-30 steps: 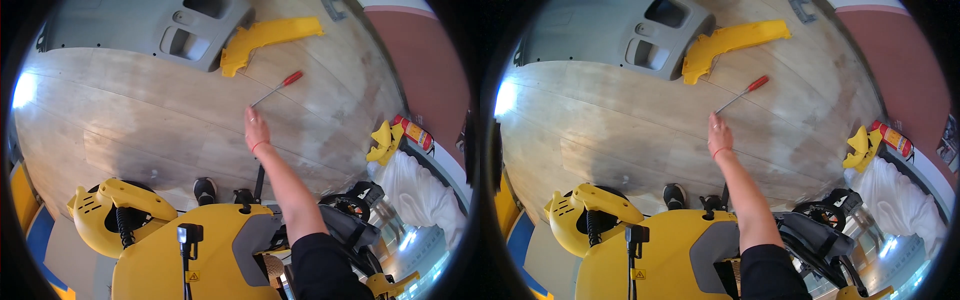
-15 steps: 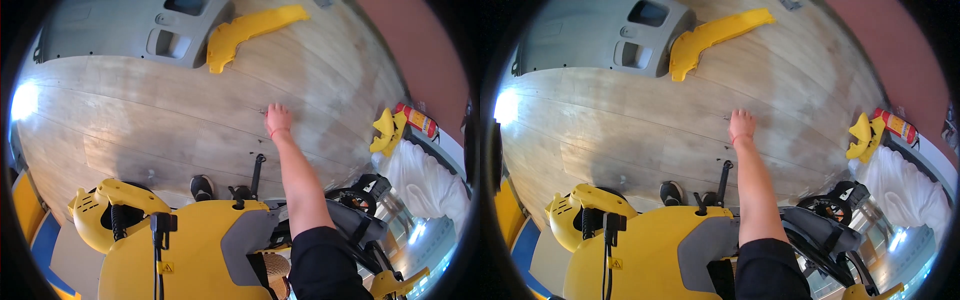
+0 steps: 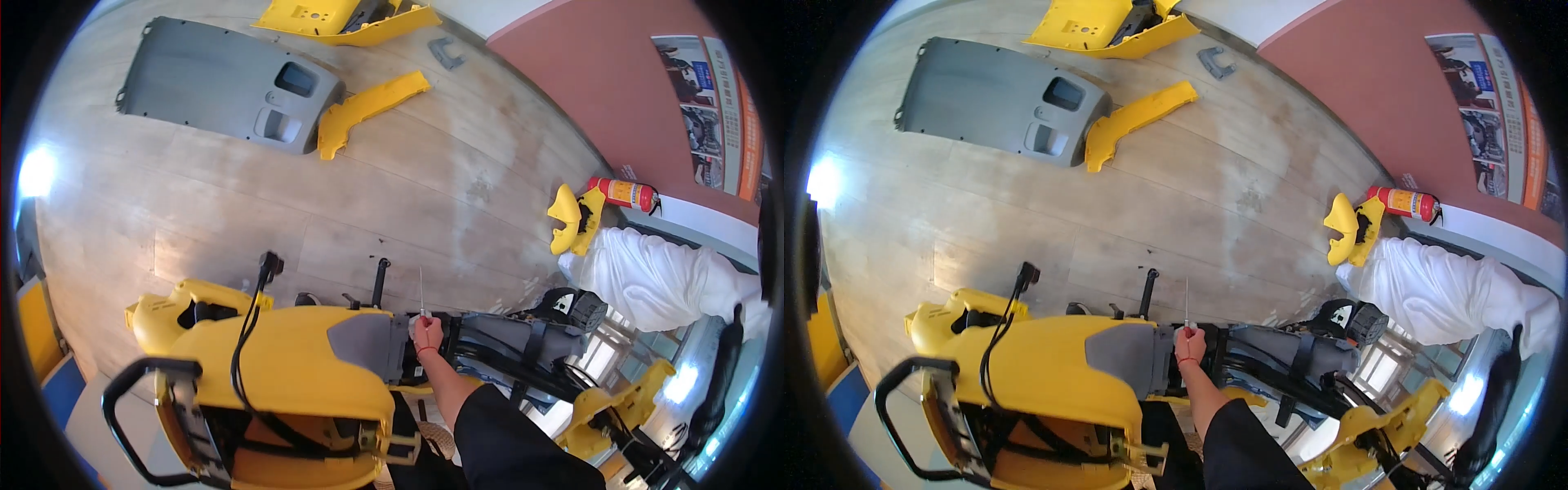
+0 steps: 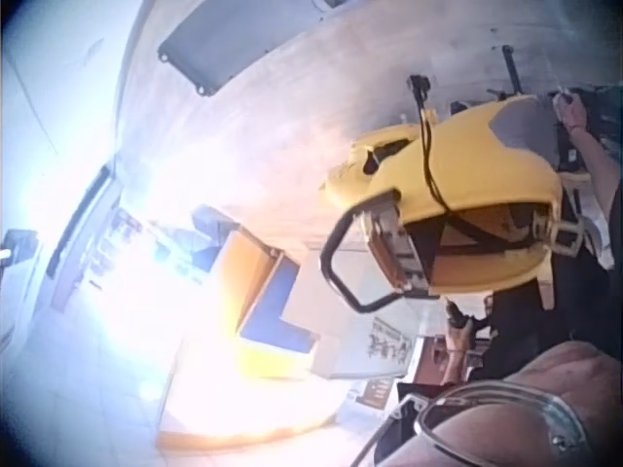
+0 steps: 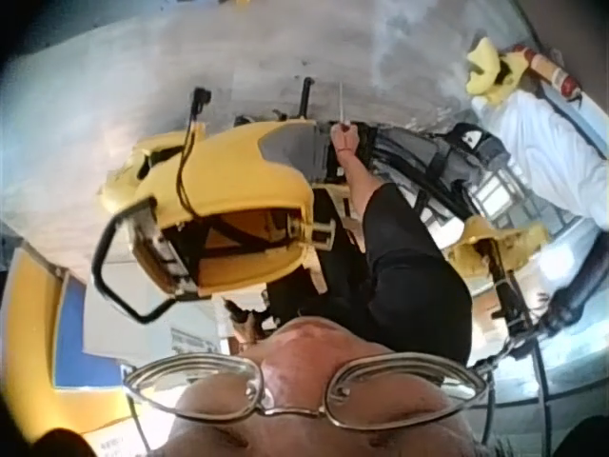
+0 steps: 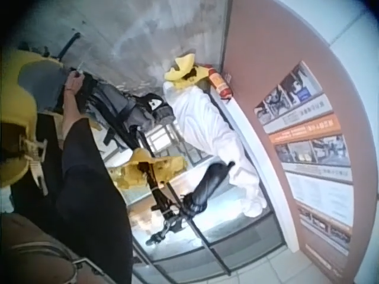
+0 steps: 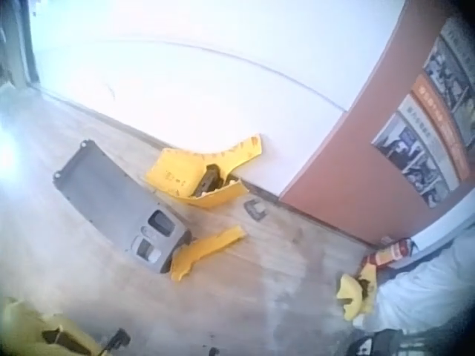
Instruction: Removing and installing plastic body panels on an electric scooter using a screwdriver and power drill.
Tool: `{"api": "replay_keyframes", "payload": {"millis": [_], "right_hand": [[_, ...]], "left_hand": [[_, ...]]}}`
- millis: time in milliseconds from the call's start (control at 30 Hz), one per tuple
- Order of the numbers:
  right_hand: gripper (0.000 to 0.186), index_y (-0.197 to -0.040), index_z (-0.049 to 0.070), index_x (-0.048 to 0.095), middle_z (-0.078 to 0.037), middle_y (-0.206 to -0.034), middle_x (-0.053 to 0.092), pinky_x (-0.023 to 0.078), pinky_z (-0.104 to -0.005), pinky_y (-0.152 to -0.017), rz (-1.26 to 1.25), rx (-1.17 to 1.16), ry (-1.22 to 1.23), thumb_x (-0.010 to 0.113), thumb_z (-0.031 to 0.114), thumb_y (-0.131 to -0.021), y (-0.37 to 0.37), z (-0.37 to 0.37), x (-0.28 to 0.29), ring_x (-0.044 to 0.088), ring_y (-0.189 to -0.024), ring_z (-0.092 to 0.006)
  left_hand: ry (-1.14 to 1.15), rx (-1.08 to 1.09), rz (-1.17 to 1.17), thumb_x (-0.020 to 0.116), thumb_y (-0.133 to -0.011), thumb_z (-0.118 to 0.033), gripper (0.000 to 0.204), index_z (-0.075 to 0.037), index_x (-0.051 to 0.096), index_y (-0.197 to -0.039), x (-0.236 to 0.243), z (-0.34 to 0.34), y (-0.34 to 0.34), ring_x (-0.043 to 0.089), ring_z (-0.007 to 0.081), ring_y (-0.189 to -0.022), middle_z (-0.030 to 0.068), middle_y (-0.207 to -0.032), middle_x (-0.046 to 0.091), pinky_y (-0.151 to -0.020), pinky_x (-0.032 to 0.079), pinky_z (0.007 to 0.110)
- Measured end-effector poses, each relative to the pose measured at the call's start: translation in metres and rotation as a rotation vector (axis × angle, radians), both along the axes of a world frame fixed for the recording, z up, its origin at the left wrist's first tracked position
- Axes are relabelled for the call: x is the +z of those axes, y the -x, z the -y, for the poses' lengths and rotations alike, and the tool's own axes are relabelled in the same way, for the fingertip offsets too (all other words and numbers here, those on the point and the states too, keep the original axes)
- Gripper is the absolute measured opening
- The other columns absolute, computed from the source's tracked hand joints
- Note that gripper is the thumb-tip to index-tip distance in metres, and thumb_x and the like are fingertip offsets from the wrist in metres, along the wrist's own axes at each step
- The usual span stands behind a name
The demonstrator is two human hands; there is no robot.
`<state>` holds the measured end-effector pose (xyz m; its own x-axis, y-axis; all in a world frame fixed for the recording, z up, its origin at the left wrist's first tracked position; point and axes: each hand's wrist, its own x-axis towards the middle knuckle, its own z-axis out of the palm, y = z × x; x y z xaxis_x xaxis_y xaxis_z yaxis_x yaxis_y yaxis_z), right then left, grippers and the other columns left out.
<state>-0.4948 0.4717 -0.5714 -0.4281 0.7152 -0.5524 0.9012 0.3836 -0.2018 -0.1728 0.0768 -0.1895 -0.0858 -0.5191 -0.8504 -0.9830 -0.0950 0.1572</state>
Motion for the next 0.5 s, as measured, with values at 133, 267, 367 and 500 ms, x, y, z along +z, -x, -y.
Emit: {"api": "replay_keyframes", "payload": {"millis": [133,267,367,500], "right_hand": [[0.033,-0.093,0.001,0.056,-0.017,-0.086,0.064,0.047,-0.0339,-0.074,-0.056,0.108,0.166,0.06,0.028,-0.075,-0.004,0.003,0.036,0.062,-0.082,-0.0286],[0.036,-0.095,0.001,0.056,-0.013,-0.085,0.064,0.048,-0.0336,-0.071,-0.06,0.06,0.287,0.062,0.03,-0.074,-0.012,0.008,0.088,0.062,-0.077,-0.023],[0.03,-0.089,0.001,0.056,-0.009,-0.076,0.06,0.046,-0.0294,-0.055,-0.113,0.023,0.258,0.063,0.026,-0.075,-0.064,-0.002,0.092,0.057,-0.056,-0.0169],[0.027,-0.08,0.003,0.057,-0.008,-0.069,0.056,0.044,-0.0277,-0.045,-0.216,-0.256,0.474,0.061,0.028,-0.075,-0.156,0.007,0.125,0.053,-0.049,-0.0165]], "left_hand": [[0.041,-0.153,0.062,0.059,-0.076,-0.008,0.011,0.002,0.055,-0.075,0.044,0.002,0.001,0.046,0.0116,-0.053,0.0066,-0.061,0.053,-0.046,0.038,0.028],[0.335,-0.535,-0.126,0.063,-0.076,-0.019,0.033,0.006,0.055,-0.097,0.06,-0.015,0.046,0.052,0.0187,-0.052,0.0125,-0.068,0.059,-0.052,0.044,0.034],[0.148,-0.223,0.107,0.068,-0.074,-0.025,0.043,0.002,0.057,-0.105,0.049,0.006,-0.014,0.056,0.0196,-0.064,0.0139,-0.073,0.061,-0.066,0.046,0.034],[0.284,0.023,-0.41,0.068,-0.061,-0.001,0.058,0.0,0.044,-0.114,0.063,-0.019,0.018,0.057,0.0178,-0.072,0.0073,-0.085,0.057,-0.066,0.049,0.031]]}}
